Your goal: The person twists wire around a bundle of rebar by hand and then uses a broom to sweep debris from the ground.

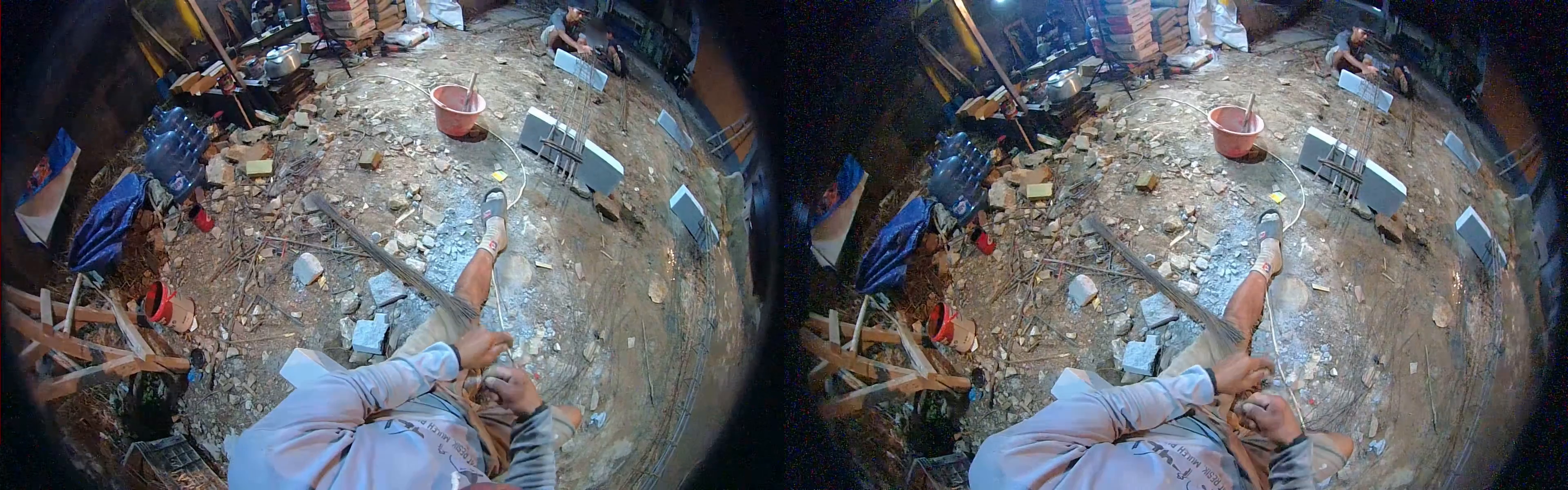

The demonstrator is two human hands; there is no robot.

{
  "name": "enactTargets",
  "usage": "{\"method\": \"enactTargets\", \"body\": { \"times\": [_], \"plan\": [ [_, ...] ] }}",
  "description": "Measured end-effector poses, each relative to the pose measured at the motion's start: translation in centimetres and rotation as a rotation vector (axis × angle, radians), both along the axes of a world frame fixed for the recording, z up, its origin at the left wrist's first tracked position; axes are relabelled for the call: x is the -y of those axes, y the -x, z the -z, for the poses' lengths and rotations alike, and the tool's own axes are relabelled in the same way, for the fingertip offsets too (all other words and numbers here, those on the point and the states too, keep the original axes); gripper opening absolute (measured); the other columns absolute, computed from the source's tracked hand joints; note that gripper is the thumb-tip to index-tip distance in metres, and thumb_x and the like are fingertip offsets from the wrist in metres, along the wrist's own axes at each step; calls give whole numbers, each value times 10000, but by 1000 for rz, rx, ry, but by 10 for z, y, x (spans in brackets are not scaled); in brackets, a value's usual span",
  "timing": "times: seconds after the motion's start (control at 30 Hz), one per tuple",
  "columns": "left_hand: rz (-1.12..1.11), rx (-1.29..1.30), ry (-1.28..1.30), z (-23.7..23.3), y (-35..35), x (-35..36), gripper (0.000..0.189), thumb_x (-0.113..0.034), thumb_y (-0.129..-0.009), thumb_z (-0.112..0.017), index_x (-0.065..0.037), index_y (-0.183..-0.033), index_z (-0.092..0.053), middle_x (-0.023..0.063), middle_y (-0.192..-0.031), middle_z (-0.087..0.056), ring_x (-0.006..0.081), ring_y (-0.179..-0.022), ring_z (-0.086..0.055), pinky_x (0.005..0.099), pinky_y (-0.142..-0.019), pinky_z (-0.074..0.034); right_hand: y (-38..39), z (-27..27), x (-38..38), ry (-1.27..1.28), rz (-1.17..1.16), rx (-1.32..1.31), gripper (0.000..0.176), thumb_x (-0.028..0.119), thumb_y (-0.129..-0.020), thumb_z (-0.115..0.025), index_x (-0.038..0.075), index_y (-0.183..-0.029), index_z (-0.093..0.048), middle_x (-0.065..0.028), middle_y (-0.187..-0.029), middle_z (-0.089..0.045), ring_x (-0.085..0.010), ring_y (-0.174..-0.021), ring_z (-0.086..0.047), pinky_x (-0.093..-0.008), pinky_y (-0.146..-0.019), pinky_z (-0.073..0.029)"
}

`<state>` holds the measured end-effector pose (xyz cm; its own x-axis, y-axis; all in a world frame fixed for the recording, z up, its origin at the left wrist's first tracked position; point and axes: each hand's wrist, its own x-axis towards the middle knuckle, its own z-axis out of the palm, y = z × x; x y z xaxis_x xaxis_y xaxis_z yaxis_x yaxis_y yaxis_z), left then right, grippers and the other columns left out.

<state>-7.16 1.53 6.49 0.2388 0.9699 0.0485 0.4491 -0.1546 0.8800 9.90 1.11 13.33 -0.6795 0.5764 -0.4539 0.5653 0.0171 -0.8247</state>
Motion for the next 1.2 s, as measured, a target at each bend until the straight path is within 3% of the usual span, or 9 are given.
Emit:
{"method": "enactTargets", "body": {
  "times": [0.13, 0.33, 0.37, 0.5, 0.67, 0.73, 0.8, 0.9, 1.2],
  "plan": [
    [-107, 243, -50, 2, 2, -15, 275, -211, -867, -486, -30, -1052, -577, 207, -826, -631, 357, -819, -612, 396, -709, -469, 10, 0, 6, 228, 407, -336, 172, 167, -859, -504, 9, -808, -550, -19, -543, -473, -95, -452, -446, -284, -424, -348],
    [-327, 59, -106, -7, 9, -19, 196, -173, -846, -518, -64, -996, -582, 202, -766, -615, 357, -722, -612, 415, -628, -467, 30, 24, -18, -931, 559, 53, 100, 67, -810, -466, 24, -853, -546, -184, -618, -562, -345, -551, -568, -452, -520, -417],
    [-353, 22, -115, -5, 9, -16, 184, -174, -843, -510, -73, -980, -581, 203, -764, -617, 372, -722, -608, 444, -635, -468, 26, 30, -17, -904, 461, 100, 122, 21, -749, -467, 29, -835, -553, -243, -714, -580, -447, -673, -559, -516, -595, -417],
    [-299, -73, -108, 18, 9, -2, 185, -181, -849, -497, -81, -987, -572, 205, -744, -615, 394, -702, -600, 478, -632, -471, 15, 48, 1, -778, -45, 134, 85, 36, -756, -496, 22, -789, -573, -192, -691, -584, -367, -606, -579, -452, -558, -444],
    [-139, -70, -98, 22, 13, 2, 188, -167, -836, -516, -58, -970, -592, 211, -768, -617, 386, -737, -606, 455, -645, -477, 17, 43, 10, -367, -85, -193, 134, 116, -783, -591, -15, -771, -564, -175, -586, -535, -337, -508, -541, -368, -508, -443],
    [-101, 5, -111, 15, 20, -5, 191, -164, -828, -521, -51, -964, -594, 210, -770, -616, 385, -745, -603, 448, -645, -473, 26, 21, 14, -179, 80, -240, 115, 113, -817, -550, 1, -831, -569, -76, -594, -539, -146, -495, -528, -312, -468, -417],
    [-67, 76, -123, 8, 28, -11, 194, -162, -819, -527, -44, -957, -595, 209, -771, -615, 383, -753, -601, 441, -645, -470, 40, -11, 13, -203, 124, -238, 106, 98, -814, -537, 3, -856, -556, -123, -601, -550, -223, -515, -562, -347, -482, -430],
    [-205, -74, -51, 11, 34, -19, 171, -152, -770, -509, -33, -831, -616, 212, -755, -618, 392, -721, -601, 465, -670, -467, 41, 6, -1, -913, 153, -198, 157, 12, -751, -492, 29, -903, -525, -187, -673, -552, -385, -589, -555, -444, -502, -429],
    [-380, -111, -58, 19, 25, -5, 173, -152, -775, -522, -54, -890, -606, 238, -750, -601, 420, -732, -584, 506, -658, -458, 32, 48, 1, -1016, 162, 170, 213, 79, -716, -510, 45, -919, -563, -166, -665, -565, -340, -537, -556, -442, -464, -433]
  ]
}}
